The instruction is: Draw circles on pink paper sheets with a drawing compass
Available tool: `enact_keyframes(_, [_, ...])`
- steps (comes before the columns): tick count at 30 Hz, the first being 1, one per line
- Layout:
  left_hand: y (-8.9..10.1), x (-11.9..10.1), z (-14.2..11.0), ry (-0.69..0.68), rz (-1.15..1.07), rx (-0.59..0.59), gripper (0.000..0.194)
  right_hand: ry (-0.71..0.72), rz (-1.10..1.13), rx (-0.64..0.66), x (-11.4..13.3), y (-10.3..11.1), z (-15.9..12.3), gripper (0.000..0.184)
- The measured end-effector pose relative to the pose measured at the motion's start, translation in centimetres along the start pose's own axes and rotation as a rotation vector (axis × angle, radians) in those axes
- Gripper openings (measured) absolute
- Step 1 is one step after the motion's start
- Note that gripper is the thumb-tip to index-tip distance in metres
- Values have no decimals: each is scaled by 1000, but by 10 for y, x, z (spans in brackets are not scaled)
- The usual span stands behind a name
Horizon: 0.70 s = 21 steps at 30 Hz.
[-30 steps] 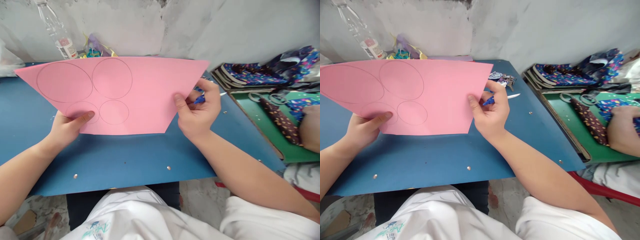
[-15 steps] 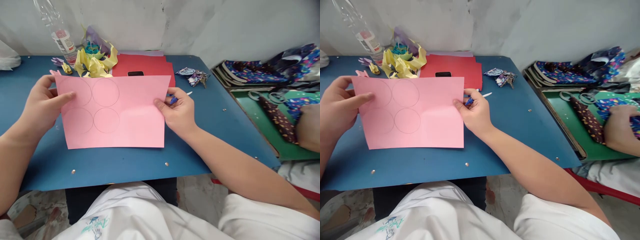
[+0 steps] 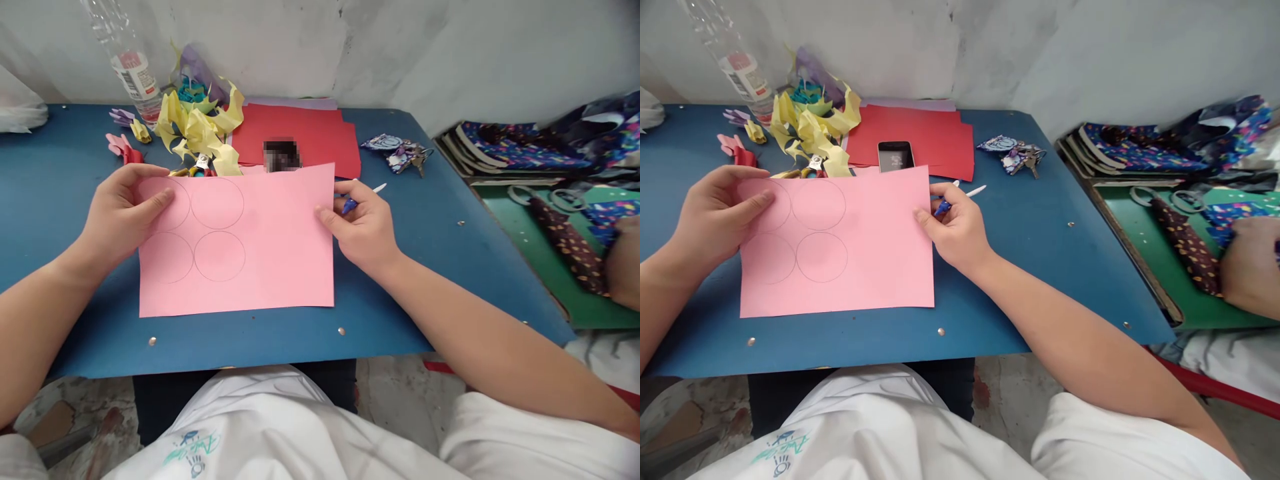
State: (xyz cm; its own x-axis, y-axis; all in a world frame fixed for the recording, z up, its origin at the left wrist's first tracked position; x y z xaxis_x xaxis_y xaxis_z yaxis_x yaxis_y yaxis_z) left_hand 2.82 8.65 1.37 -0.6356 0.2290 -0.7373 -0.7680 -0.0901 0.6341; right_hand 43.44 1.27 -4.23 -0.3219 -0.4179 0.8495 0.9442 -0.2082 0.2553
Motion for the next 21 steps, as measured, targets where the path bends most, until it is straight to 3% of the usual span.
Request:
enact_keyframes(3, [-1, -3, 0, 74, -119, 39, 48, 16, -40, 8, -2, 7, 4, 52])
enact_keyframes(6, [-6, -4, -3, 150, -76, 108, 51, 33, -94, 36, -4, 12, 9, 53])
enact_keyframes(12, [-5, -6, -6, 115, 15, 107, 50, 71, -299, 229, -9, 5, 15, 26])
enact_keyframes(17, [-5, -6, -6, 99, -14, 73, 53, 54, -317, 225, -9, 4, 15, 24])
enact_keyframes(21, [-5, -7, -7, 160, -71, 65, 48, 14, -286, 203, -7, 4, 14, 21])
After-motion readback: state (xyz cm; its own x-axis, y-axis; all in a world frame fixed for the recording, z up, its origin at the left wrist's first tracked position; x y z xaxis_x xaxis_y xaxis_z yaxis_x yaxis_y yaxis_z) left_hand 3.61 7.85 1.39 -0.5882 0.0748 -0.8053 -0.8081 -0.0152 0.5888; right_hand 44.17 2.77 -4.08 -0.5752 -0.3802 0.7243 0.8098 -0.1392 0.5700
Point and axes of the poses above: each hand's wrist, its own z-axis towards the middle knuckle, its own y-axis out of the back of the hand, x = y × z, the point moved 7 cm from there along z, towards the middle knuckle, and after that the axes turned 5 degrees about y, right-handed, at the moved point
